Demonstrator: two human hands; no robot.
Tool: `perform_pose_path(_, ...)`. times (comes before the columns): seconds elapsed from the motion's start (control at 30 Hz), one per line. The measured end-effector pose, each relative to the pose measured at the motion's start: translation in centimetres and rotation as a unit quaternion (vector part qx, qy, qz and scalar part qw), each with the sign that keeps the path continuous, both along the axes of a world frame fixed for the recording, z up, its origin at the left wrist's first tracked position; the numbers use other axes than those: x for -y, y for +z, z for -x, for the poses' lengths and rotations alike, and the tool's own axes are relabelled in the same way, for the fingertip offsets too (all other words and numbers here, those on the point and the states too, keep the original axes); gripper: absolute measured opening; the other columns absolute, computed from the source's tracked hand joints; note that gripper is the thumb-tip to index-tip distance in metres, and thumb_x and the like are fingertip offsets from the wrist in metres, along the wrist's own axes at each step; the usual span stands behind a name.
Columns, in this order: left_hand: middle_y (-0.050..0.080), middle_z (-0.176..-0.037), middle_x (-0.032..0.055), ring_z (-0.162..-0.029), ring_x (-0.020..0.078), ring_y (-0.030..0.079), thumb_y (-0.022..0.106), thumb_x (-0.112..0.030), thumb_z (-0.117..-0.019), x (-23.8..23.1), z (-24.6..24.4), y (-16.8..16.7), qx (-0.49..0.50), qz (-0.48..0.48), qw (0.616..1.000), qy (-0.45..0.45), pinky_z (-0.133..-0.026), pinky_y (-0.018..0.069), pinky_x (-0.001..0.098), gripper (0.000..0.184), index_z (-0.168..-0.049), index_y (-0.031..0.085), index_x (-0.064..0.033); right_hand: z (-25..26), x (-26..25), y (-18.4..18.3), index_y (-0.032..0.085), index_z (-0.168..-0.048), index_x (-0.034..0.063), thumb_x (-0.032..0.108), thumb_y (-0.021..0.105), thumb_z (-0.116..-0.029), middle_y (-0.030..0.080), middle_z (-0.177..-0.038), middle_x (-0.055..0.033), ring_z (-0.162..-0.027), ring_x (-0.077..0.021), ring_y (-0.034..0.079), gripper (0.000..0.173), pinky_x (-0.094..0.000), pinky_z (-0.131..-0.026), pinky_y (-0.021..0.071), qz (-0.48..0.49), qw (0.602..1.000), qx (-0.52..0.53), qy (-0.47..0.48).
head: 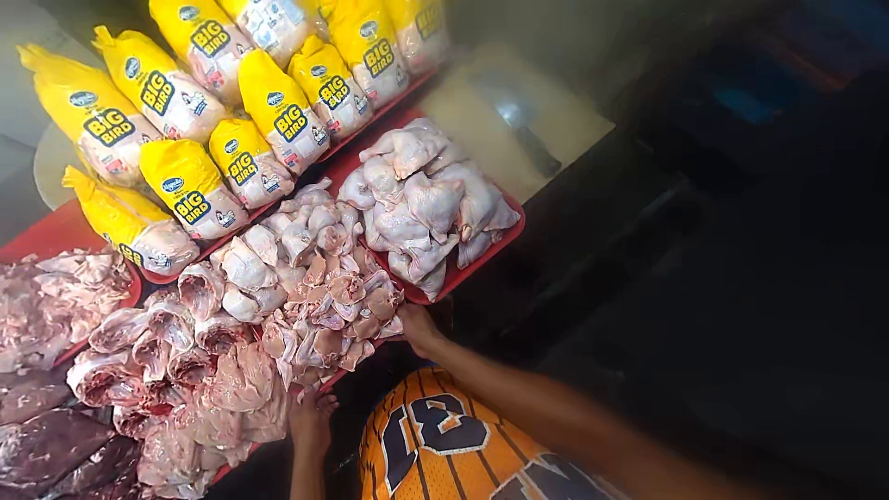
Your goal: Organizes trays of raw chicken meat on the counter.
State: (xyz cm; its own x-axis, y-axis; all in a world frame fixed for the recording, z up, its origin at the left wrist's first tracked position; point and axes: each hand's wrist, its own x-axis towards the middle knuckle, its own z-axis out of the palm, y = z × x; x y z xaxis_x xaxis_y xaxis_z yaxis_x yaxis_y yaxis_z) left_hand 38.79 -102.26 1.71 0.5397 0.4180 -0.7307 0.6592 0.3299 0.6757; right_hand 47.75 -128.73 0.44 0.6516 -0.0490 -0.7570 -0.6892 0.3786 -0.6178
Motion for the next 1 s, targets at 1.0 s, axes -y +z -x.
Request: perform_pose_path(1.0,0.069,-0.081,0.0195,-0.055,0.0252,0.067,0.044,-0.01,-0.109,0.5,-1.3,-0.8,-0.013,0.024,0.999,0.037,-0.05,0.0593,0.0375,0.032,-0.138,0.039,0.0012,0.6,0.7,-0.3,0.056,-0.125,-0.0044,0.019,0.041,-0.1123,0.073,-0.099,-0.0223,-0.077,-0.034,0.075,0.031,-0.0488,-0.063,0.066,0.042,0.999,0.019,0.028)
